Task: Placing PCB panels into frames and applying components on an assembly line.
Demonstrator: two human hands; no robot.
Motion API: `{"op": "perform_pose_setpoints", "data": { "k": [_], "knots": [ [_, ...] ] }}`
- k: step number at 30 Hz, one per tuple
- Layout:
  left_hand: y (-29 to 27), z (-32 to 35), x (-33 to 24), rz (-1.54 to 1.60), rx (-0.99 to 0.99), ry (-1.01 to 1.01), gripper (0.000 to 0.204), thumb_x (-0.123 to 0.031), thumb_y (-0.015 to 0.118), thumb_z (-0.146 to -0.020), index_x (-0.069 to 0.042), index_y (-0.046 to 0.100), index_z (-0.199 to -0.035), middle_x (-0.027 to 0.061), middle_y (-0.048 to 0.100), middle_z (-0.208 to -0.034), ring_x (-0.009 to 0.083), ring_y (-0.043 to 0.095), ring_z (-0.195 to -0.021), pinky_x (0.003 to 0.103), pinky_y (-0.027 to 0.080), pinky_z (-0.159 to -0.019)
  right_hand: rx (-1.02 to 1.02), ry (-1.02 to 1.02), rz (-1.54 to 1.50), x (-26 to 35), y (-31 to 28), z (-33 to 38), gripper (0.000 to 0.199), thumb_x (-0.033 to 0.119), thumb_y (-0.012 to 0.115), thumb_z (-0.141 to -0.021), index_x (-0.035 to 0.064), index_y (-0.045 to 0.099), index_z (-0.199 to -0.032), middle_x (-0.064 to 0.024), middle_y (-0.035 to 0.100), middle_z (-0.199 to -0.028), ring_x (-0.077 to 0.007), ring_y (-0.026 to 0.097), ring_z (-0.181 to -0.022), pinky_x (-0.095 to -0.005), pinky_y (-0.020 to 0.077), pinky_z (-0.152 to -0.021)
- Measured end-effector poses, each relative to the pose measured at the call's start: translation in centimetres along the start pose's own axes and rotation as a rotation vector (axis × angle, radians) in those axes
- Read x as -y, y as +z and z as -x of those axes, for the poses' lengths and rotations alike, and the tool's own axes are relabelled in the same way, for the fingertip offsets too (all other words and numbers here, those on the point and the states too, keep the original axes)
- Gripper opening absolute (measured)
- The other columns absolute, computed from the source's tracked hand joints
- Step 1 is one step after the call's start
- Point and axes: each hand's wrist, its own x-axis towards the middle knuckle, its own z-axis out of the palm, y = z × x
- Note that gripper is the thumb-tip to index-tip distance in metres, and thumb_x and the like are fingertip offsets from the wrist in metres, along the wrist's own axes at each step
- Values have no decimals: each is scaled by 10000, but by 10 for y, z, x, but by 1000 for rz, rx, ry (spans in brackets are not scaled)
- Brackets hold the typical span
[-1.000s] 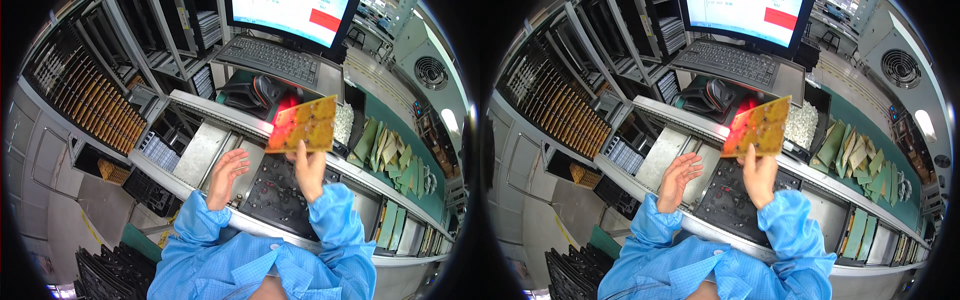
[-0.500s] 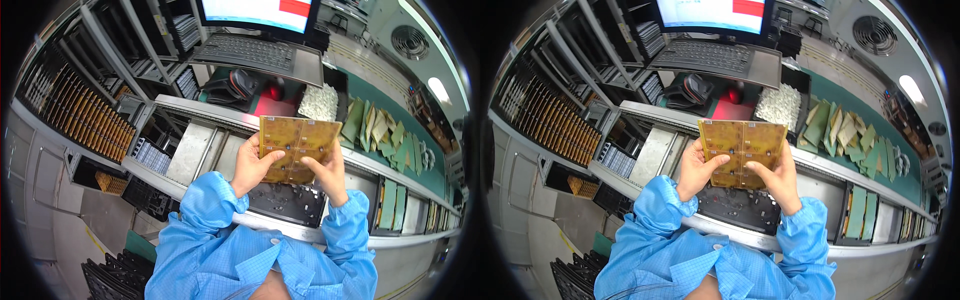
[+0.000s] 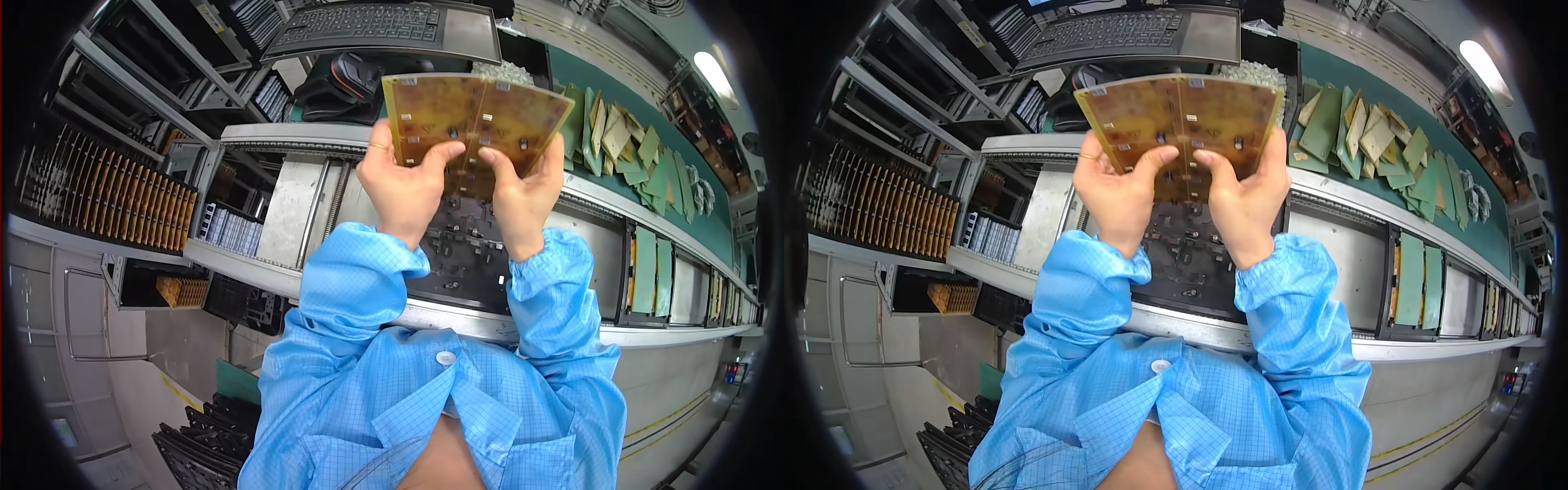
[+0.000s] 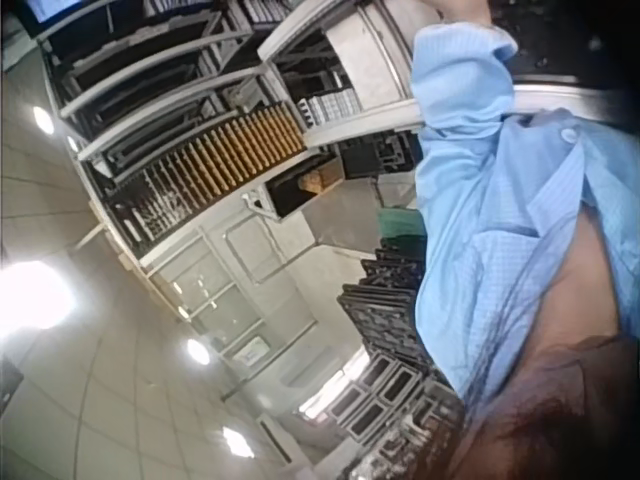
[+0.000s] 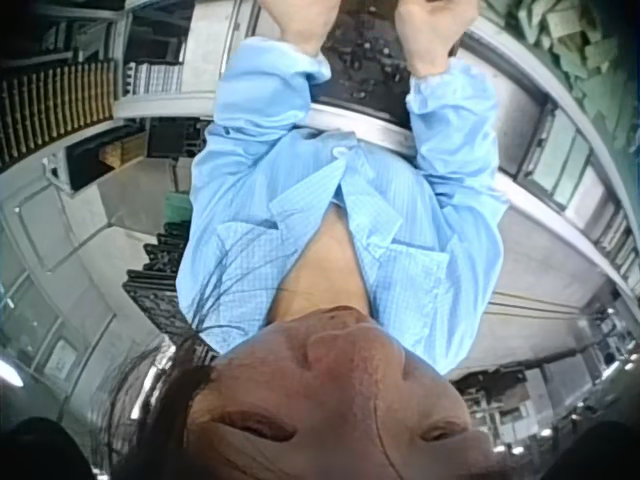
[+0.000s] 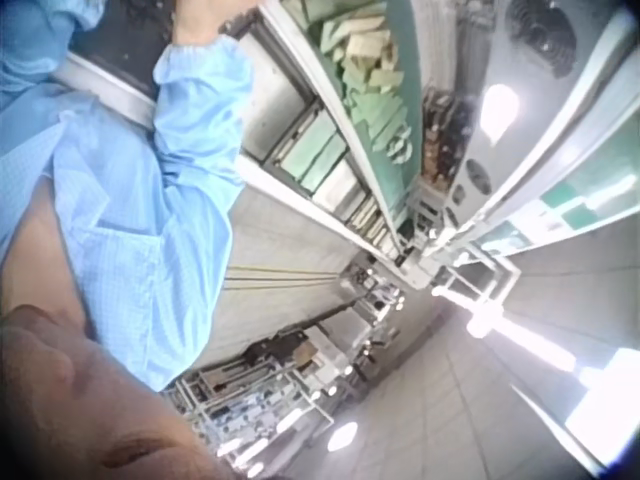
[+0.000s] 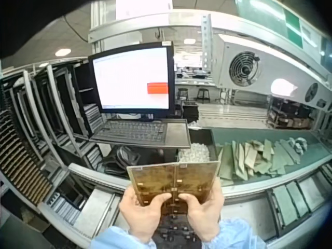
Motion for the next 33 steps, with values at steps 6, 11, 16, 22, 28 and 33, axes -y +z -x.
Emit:
{"op": "perform_pose_setpoints", "data": {
  "k": [6,11,16,22,28,33],
  "knots": [
    [3,-7,-2,71,-50,63,282,35,779,-746,1,619,-977,80,721,-862,111,678,-782,284,559,-694,-49,-27,-26,4,20,-3,431,-137,664,-792,-7,505,-1171,-95,653,-1071,-168,648,-945,-281,522,-840],
    [-29,-10,-5,-264,-204,210,208,-62,795,-796,-32,663,-955,51,718,-870,120,674,-767,300,537,-684,87,-237,174,-8,23,-25,280,-19,664,-824,2,531,-1069,-185,699,-872,-321,711,-790,-360,537,-660],
    [-112,-18,-50,-186,-381,236,359,45,734,-824,23,589,-1151,123,665,-1112,182,662,-966,317,555,-878,920,-124,576,-25,-24,-45,363,18,637,-846,72,524,-1186,-166,661,-835,-356,672,-823,-396,509,-722],
    [-146,5,-51,-208,-437,173,359,57,727,-827,22,580,-1153,142,662,-1118,185,661,-979,309,556,-868,1114,-52,646,-58,-18,-32,413,63,673,-840,129,544,-1227,-172,661,-832,-381,638,-809,-429,480,-717],
    [-152,17,-47,-241,-465,98,360,41,737,-826,24,579,-1149,148,665,-1113,181,663,-975,299,558,-854,1045,77,631,-84,-22,-6,430,65,672,-841,111,546,-1249,-181,660,-866,-369,630,-830,-418,481,-726],
    [-155,18,-35,-240,-442,64,354,34,744,-822,20,580,-1136,149,667,-1111,180,666,-968,305,560,-855,970,-136,808,-74,-24,11,494,68,671,-837,104,546,-1313,-165,599,-1156,-352,562,-1065,-439,437,-873]
  ]
}}
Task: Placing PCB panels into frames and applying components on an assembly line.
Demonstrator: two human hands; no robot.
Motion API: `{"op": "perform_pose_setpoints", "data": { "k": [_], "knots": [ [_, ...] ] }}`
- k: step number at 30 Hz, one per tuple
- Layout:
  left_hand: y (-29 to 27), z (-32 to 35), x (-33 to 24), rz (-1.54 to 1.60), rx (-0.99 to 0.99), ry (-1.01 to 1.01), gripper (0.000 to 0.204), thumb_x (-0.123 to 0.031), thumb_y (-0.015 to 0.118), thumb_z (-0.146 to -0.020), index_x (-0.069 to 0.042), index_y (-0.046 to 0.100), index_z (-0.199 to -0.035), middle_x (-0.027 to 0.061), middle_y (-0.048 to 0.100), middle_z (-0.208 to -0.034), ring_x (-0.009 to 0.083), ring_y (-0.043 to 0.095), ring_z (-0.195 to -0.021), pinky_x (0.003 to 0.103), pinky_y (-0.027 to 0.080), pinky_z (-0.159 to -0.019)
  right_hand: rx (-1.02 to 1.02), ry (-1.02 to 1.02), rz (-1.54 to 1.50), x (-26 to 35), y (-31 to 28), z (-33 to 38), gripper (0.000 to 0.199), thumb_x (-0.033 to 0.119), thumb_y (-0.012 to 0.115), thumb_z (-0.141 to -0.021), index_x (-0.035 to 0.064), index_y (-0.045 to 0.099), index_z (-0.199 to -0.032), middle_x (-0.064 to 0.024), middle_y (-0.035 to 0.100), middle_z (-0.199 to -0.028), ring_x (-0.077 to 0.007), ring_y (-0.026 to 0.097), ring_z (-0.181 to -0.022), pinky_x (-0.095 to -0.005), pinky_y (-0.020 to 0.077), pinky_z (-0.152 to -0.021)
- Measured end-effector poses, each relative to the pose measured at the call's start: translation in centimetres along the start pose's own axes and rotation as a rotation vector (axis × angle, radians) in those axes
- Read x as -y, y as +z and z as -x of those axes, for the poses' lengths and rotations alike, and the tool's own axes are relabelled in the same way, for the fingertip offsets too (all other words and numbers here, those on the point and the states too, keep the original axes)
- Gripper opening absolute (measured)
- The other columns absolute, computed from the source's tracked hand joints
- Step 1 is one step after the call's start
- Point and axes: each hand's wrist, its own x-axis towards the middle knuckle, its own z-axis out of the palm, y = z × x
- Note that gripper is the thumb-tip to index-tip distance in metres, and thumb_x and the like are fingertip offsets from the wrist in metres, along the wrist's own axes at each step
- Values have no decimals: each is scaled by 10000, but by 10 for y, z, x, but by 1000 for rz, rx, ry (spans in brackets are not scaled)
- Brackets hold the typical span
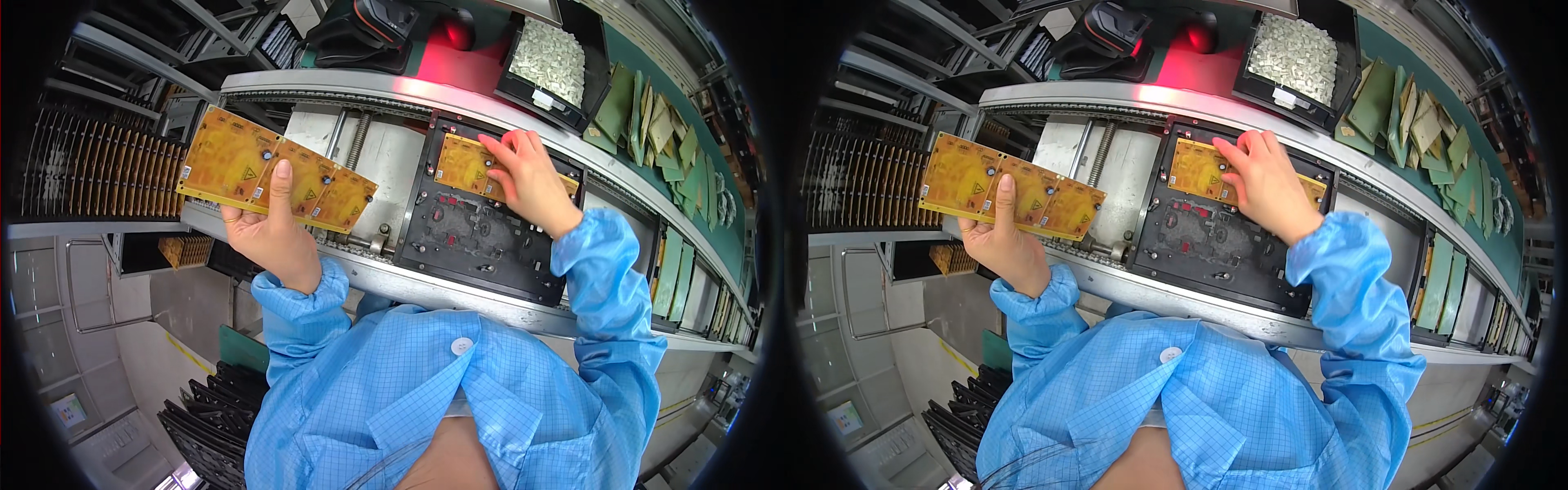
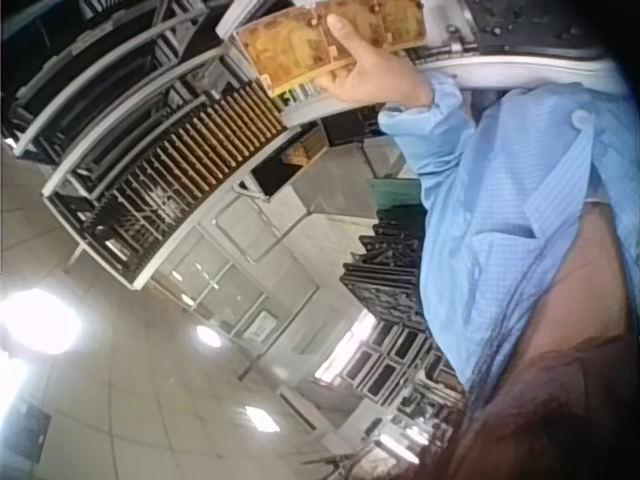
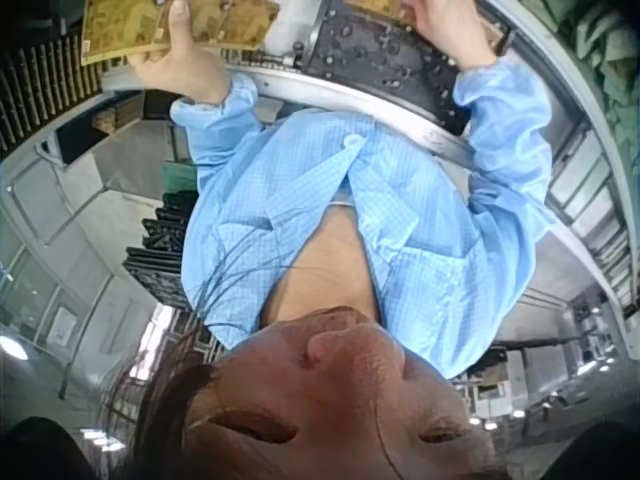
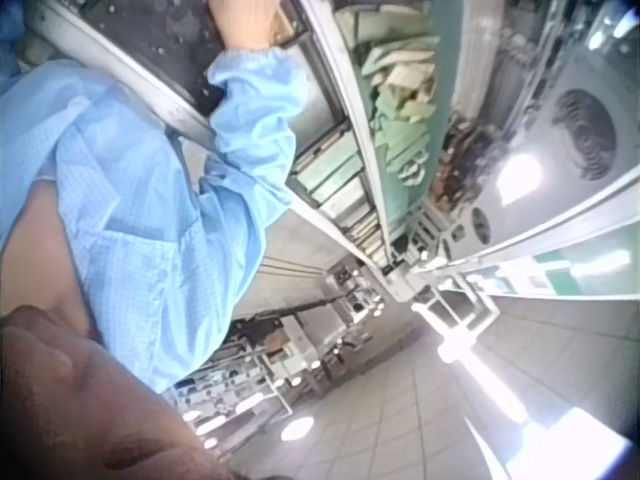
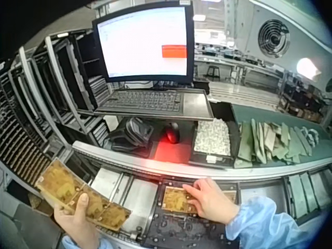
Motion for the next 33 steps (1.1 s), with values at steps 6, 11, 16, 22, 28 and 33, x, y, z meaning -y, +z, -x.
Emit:
{"op": "perform_pose_setpoints", "data": {
  "k": [6,11,16,22,28,33],
  "knots": [
    [2,0,-1,0,14,2,348,33,746,-821,11,580,-1126,145,667,-1116,180,666,-972,306,558,-862,124,100,223,26,-1,40,459,258,584,-944,151,523,-1386,-99,424,-1468,-388,341,-1375,-615,292,-1079],
    [8,4,-2,23,41,-52,356,35,742,-822,6,574,-1134,134,666,-1109,175,661,-972,307,547,-881,152,194,183,35,2,60,454,297,558,-968,173,512,-1403,-79,367,-1534,-434,258,-1424,-696,232,-1081],
    [27,25,-9,166,114,-206,360,34,715,-842,-1,558,-1165,113,652,-1124,177,644,-987,321,524,-903,148,185,125,34,-17,58,509,310,612,-942,111,503,-1398,-116,478,-1450,-445,329,-1384,-600,258,-1113],
    [51,77,-15,331,488,-508,433,22,629,-908,-6,479,-1313,87,598,-1227,156,575,-1112,313,459,-975,-178,113,-540,76,-33,65,308,54,684,-847,16,602,-1141,-149,610,-1028,-303,587,-980,-325,461,-849],
    [36,44,2,106,491,-278,504,-222,506,-968,9,396,-1402,196,401,-1469,286,364,-1384,464,272,-1151,-167,72,62,18,-53,86,232,-18,625,-835,53,678,-1050,-72,597,-822,-238,520,-830,-374,365,-897],
    [25,42,5,-257,1061,-61,547,-167,543,-910,-28,423,-1426,186,372,-1513,402,239,-1447,487,163,-1184,-128,166,-69,10,-25,110,261,-22,632,-818,73,696,-1053,-43,612,-807,-232,512,-850,-381,320,-932]
  ]
}}
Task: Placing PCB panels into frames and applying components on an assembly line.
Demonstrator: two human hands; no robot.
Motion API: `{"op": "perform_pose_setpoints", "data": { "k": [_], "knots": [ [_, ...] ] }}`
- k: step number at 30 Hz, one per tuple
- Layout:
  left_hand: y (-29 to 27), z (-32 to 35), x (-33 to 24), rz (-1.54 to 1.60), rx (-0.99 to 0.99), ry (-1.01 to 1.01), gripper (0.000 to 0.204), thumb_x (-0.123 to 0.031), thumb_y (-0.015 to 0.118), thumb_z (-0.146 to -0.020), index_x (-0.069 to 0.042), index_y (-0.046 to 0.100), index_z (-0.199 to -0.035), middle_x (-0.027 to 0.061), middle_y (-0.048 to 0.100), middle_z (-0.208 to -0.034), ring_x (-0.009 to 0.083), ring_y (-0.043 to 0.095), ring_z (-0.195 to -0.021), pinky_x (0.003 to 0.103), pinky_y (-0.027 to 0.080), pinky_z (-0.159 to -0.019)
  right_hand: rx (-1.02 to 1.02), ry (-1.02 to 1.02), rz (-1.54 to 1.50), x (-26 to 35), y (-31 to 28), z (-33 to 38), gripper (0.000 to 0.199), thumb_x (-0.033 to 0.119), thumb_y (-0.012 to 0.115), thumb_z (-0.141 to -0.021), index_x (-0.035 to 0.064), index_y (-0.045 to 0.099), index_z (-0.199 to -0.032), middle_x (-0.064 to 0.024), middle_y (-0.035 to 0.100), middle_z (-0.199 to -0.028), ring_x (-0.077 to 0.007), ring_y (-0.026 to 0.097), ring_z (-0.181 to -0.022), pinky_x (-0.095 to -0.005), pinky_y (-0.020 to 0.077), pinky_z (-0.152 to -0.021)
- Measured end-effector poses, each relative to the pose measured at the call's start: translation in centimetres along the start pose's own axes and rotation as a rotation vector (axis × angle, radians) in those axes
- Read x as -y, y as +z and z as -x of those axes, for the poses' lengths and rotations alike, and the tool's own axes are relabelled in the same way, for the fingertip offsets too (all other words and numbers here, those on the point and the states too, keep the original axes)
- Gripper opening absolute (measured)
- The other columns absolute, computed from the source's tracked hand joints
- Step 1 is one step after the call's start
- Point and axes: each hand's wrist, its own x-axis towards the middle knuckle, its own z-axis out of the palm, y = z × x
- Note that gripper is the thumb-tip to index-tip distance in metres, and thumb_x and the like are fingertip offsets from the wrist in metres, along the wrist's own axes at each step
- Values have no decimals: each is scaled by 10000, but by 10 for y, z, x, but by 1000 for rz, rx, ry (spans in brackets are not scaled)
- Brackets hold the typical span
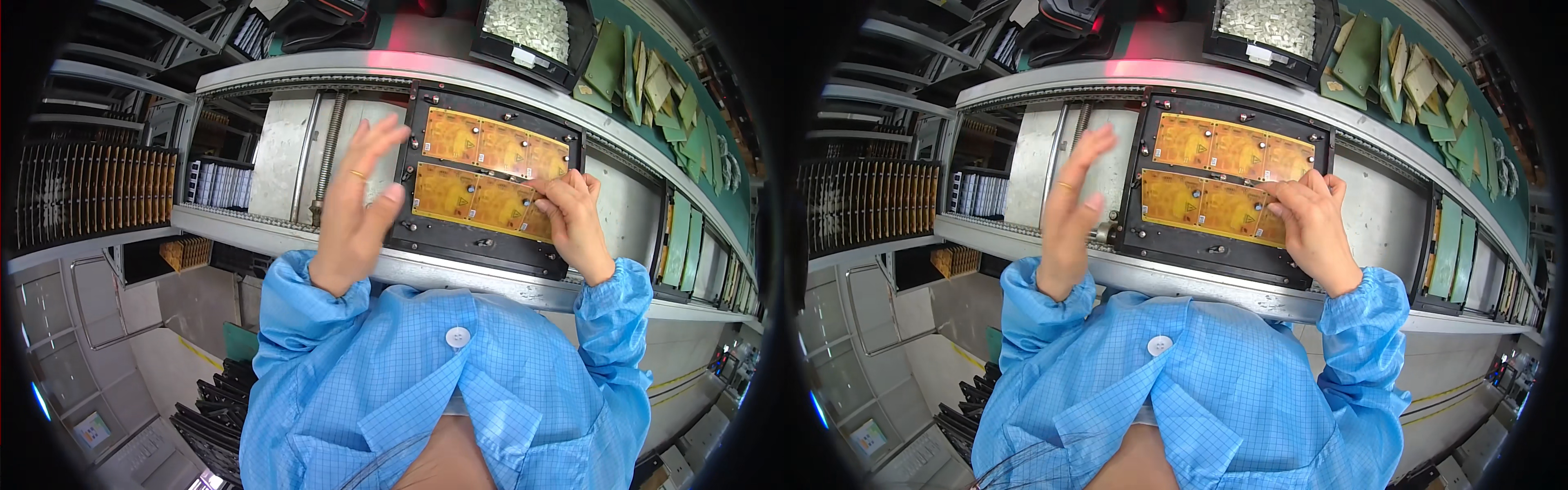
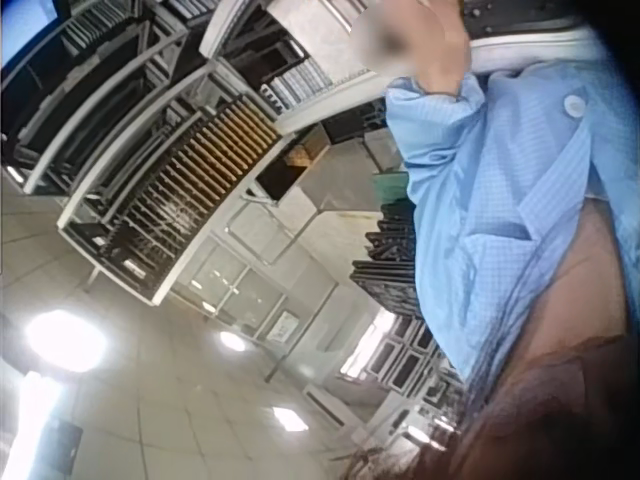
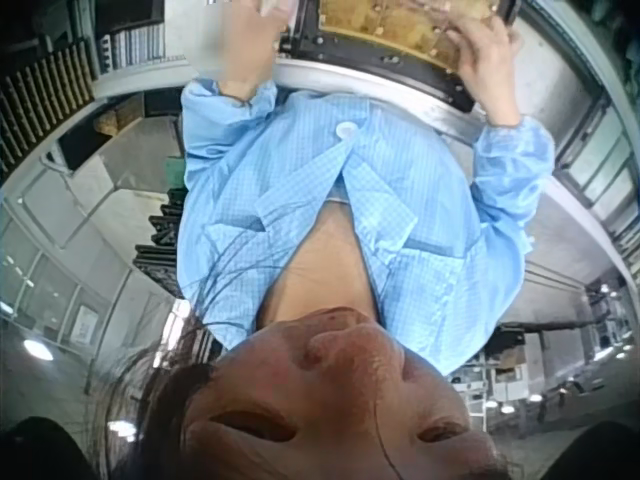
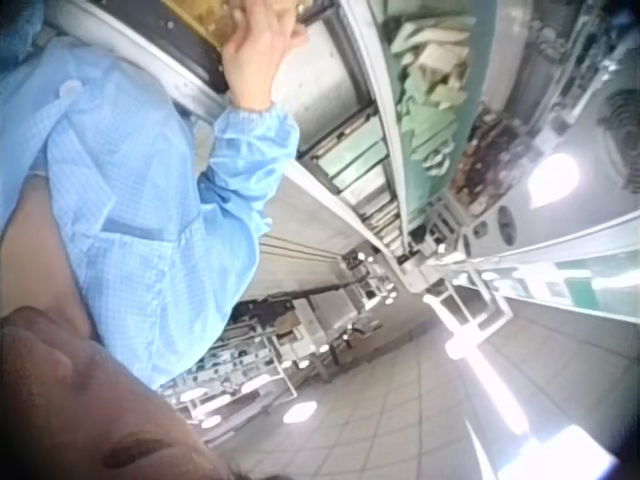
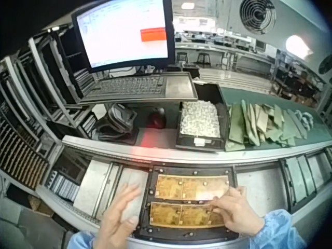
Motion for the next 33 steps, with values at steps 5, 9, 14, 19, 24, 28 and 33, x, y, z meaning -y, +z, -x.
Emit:
{"op": "perform_pose_setpoints", "data": {
  "k": [5,9,14,19,24,28,33],
  "knots": [
    [25,9,-2,-434,300,9,553,-153,531,-919,-23,413,-1443,168,367,-1526,424,160,-1472,532,110,-1182,15,18,140,-7,14,17,354,0,668,-795,105,691,-1133,-63,621,-1058,-254,502,-977,-392,315,-939],
    [35,9,7,-609,368,37,596,-302,571,-926,34,436,-1400,185,390,-1493,415,206,-1454,582,112,-1170,-55,28,256,11,14,23,543,38,677,-783,137,601,-1311,-115,498,-1330,-297,470,-1174,-415,312,-987],
    [43,6,-1,-684,399,57,655,-348,598,-907,24,424,-1417,183,359,-1517,397,205,-1460,572,115,-1174,-39,100,161,20,7,51,467,91,619,-854,86,581,-1319,-118,498,-1399,-311,426,-1326,-469,266,-1061],
    [56,19,6,-744,554,81,792,-456,637,-868,1,377,-1461,166,315,-1552,352,228,-1463,545,116,-1186,119,191,190,36,17,70,468,176,619,-885,100,572,-1344,-114,458,-1481,-279,386,-1397,-519,175,-1142],
    [56,2,2,-785,516,169,621,-406,653,-871,-14,532,-1337,168,433,-1475,367,396,-1363,538,247,-1151,68,119,196,28,7,62,415,178,665,-853,85,610,-1254,-105,553,-1356,-273,482,-1286,-505,244,-1097],
    [59,-36,10,-629,549,119,238,-119,670,-856,-10,650,-1067,156,581,-1247,354,548,-1147,415,471,-964,-13,112,136,12,-5,35,217,168,705,-820,57,633,-992,-68,646,-976,-276,582,-972,-443,380,-940],
    [80,-68,29,-649,469,417,248,-107,676,-822,-13,625,-1045,137,593,-1120,342,592,-1024,391,501,-905,-134,-80,274,-14,12,2,211,231,722,-810,73,597,-874,-83,599,-775,-272,571,-824,-402,462,-721]
  ]
}}
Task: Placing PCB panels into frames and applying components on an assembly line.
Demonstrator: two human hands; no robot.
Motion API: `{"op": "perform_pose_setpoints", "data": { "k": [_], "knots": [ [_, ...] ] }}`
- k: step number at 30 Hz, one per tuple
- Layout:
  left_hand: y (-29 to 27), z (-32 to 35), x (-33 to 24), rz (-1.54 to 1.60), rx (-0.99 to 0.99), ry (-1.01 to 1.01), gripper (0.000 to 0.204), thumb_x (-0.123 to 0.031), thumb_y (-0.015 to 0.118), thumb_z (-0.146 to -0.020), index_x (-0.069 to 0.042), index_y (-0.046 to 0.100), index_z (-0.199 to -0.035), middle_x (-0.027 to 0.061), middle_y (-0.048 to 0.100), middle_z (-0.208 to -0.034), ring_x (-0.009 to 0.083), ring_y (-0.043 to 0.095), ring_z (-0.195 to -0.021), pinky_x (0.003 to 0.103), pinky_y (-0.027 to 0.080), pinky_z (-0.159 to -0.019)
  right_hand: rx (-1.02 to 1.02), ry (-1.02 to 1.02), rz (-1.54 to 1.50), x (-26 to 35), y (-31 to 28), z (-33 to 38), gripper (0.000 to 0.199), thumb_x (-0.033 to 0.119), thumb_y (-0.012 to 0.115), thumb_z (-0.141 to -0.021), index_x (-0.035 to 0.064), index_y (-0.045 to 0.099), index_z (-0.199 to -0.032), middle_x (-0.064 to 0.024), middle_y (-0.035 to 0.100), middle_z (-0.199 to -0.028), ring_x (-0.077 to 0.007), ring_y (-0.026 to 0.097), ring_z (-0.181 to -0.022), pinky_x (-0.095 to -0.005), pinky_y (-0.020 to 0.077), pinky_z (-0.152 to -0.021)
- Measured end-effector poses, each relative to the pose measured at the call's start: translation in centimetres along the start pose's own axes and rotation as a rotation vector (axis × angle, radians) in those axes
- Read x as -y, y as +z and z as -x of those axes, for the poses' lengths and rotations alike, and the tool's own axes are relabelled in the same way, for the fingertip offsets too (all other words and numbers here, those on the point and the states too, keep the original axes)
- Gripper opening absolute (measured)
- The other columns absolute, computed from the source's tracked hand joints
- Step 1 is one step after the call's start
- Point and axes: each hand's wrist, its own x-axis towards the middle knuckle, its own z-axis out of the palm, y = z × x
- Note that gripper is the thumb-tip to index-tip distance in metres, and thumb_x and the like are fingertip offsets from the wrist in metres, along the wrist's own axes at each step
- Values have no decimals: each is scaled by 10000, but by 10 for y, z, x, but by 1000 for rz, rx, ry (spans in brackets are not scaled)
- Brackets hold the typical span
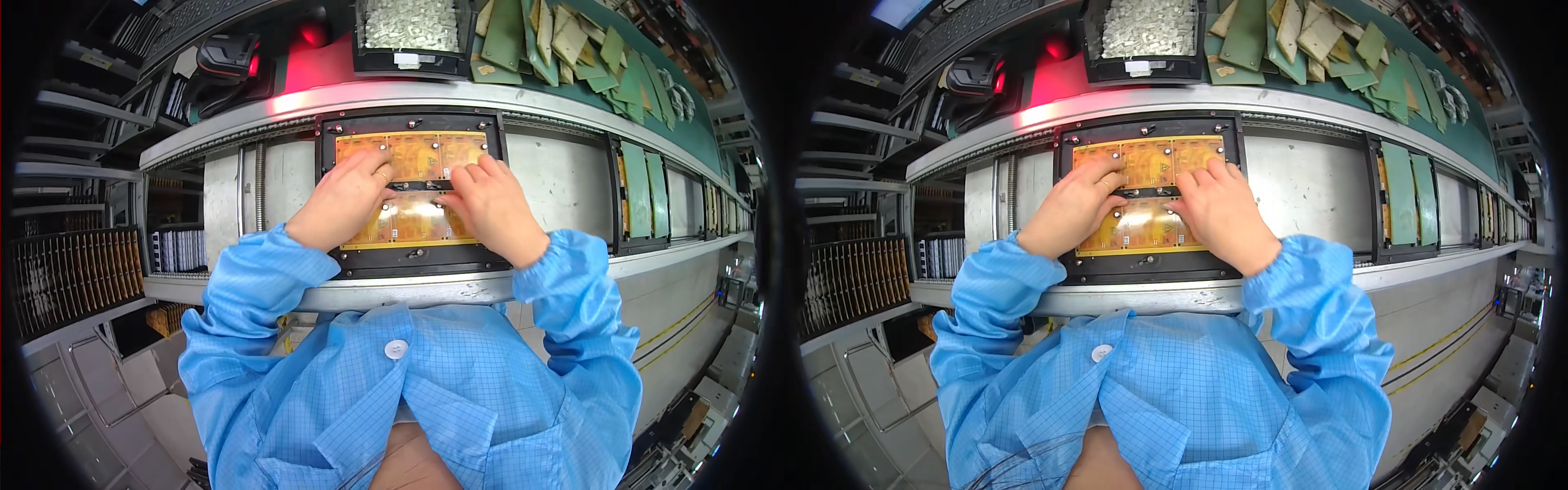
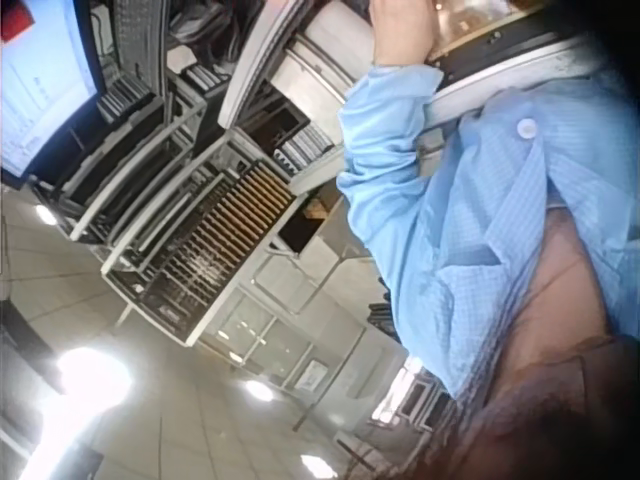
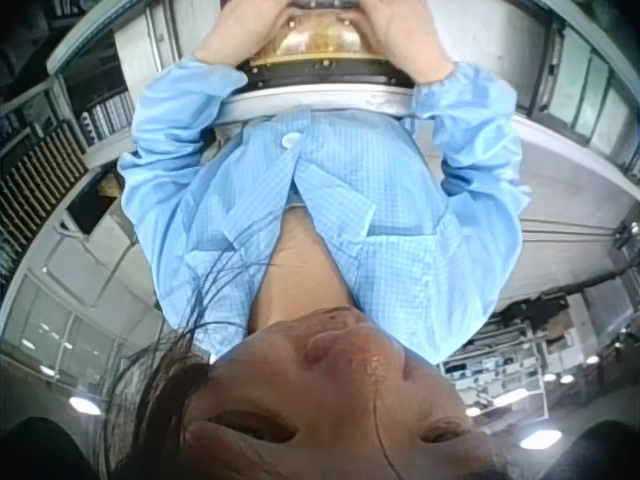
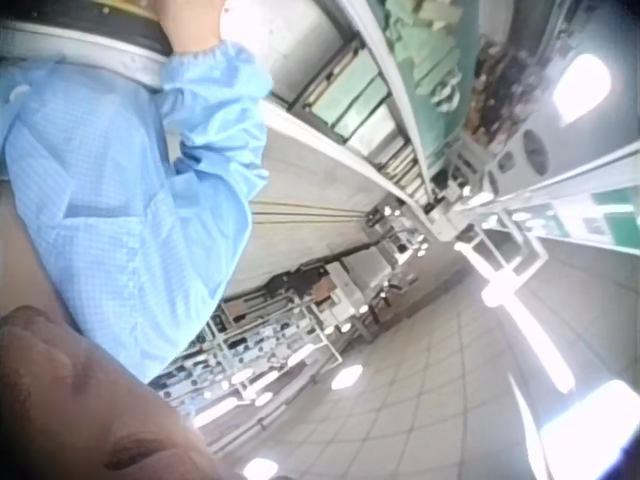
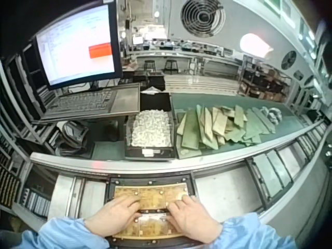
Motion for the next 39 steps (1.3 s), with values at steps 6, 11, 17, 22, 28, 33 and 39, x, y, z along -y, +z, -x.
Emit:
{"op": "perform_pose_setpoints", "data": {
  "k": [6,11,17,22,28,33,39],
  "knots": [
    [15,-3,16,-168,90,173,293,-161,652,-771,-50,586,-1035,138,596,-1137,325,607,-1069,393,534,-878,219,-117,177,-15,29,-7,165,182,591,-758,112,634,-901,-73,653,-809,-245,655,-831,-394,533,-697],
    [3,-12,6,-171,137,206,324,-113,730,-696,-67,616,-996,124,600,-1030,332,644,-884,428,542,-738,295,-188,238,-2,23,-23,130,208,619,-770,155,736,-748,-45,708,-749,-216,692,-793,-382,492,-643],
    [0,-38,20,-259,203,398,204,-82,678,-691,-97,603,-879,84,600,-929,280,645,-771,403,518,-629,278,31,130,17,22,-22,125,159,604,-773,121,706,-711,-60,685,-721,-236,682,-731,-393,497,-632],
    [-3,-35,16,-277,199,357,190,-116,593,-771,-127,640,-955,79,617,-927,265,661,-793,392,527,-622,295,153,56,19,14,-5,166,202,620,-805,69,719,-799,-82,675,-730,-260,691,-751,-402,513,-596],
    [0,-26,-25,-129,81,141,448,-147,654,-789,-100,619,-1233,154,606,-1222,324,571,-1189,419,480,-993,-2,257,-121,-63,-68,50,152,106,732,-768,64,684,-906,-111,635,-808,-332,595,-800,-414,501,-709],
    [3,3,-81,-92,255,74,576,-369,715,-801,-70,592,-1278,155,495,-1387,401,319,-1407,644,164,-1148,79,144,-345,-81,-68,68,284,8,736,-731,34,676,-1008,-66,654,-1025,-281,561,-934,-386,484,-806],
    [18,19,-83,-15,230,68,583,-439,699,-796,-17,649,-1196,229,487,-1376,468,313,-1381,707,132,-1123,48,-37,-282,-96,-40,65,200,-10,738,-715,49,661,-890,-59,658,-961,-255,568,-894,-367,485,-759]
  ]
}}
